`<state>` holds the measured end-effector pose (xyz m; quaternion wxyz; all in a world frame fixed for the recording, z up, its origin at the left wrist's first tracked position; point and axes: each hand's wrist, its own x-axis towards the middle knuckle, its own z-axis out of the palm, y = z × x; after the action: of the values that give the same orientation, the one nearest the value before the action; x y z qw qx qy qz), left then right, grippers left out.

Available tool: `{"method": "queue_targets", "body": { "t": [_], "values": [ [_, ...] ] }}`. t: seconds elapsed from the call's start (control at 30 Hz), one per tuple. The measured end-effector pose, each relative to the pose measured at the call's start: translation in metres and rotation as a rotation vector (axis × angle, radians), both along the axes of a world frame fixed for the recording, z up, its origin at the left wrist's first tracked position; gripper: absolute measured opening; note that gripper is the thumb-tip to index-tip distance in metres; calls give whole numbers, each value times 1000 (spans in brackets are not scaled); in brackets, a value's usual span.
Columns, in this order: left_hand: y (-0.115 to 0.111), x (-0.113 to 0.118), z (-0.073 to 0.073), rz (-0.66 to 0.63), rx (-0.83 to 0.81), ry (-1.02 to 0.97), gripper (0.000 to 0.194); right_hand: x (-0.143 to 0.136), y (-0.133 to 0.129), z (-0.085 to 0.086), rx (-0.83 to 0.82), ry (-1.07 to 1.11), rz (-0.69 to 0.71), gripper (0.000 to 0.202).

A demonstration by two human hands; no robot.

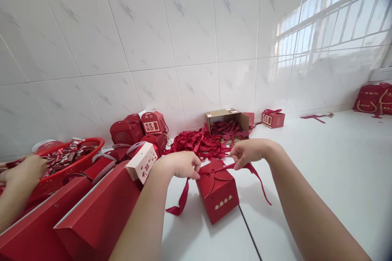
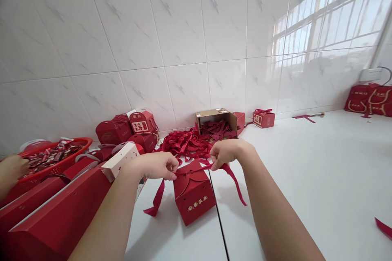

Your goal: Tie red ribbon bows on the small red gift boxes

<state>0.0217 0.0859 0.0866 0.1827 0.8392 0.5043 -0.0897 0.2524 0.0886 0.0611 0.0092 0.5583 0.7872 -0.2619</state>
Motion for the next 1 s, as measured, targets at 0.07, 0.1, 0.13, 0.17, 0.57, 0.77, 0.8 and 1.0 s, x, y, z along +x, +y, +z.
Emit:
{"method": "queue_targets", "body": {
  "t": [0.07,0.1,0.13,0.17,0.57,0.77,0.8,1.0],
  "values": [
    [5,-2,-2,-6,-1,-8,12,2,5,-4,-15,-5,-10,24],
    [8,-3,-3,-9,8,-14,13,2,7,-5,-12,-6,-14,23],
    [11,-4,-4,-8,20,-26,14,2,8,-6,-7,-1,-15,22],
    [12,-5,-5,-5,35,-41,14,2,8,-6,-2,10,-11,21],
    [10,-10,0,147,147,-174,20,1,-5,9,114,328,61,19],
    [19,-15,-3,52,-33,-39,7,-9,-8,7,232,83,-86,19],
    [20,-15,-3,12,-69,-47,8,-12,-7,5,264,67,-113,18],
    [14,-5,-2,-288,-257,-364,20,-37,4,-3,486,5,-293,9]
  ]
}}
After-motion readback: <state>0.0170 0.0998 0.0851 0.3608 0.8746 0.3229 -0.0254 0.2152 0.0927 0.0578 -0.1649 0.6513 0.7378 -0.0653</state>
